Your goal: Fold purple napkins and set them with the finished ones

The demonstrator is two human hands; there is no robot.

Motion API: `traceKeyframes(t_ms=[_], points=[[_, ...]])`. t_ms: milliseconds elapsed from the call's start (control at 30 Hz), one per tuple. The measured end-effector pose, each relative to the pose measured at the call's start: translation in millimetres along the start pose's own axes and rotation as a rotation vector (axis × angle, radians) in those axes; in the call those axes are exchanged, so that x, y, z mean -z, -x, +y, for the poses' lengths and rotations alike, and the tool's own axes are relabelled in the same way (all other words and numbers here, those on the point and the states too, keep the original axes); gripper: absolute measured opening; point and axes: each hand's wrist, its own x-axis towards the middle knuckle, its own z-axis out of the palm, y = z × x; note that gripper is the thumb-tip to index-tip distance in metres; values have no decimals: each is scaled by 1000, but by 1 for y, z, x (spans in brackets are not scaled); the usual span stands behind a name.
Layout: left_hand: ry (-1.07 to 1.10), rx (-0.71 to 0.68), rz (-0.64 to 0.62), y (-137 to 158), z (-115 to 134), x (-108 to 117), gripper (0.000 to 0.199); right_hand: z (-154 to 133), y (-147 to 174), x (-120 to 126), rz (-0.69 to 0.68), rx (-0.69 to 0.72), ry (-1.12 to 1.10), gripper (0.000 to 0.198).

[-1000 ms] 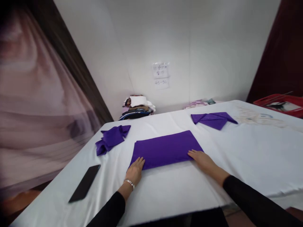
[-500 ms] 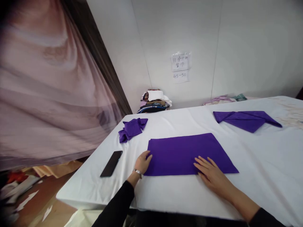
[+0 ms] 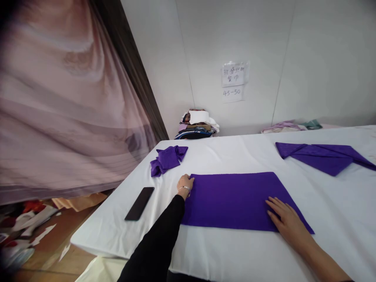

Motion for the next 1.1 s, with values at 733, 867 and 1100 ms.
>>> traceKeyframes(t_ms=[733,867,1100], points=[[127,-54,69,4,-31,15,31,-21,-13,11,-127,-6,45,53],[113,-132,125,17,-36,14,33,-59,-29,14,-164,65,1,52],[-43,-330,78,40,-29,-4,55,-139,-60,10,-272,181,-100,52]])
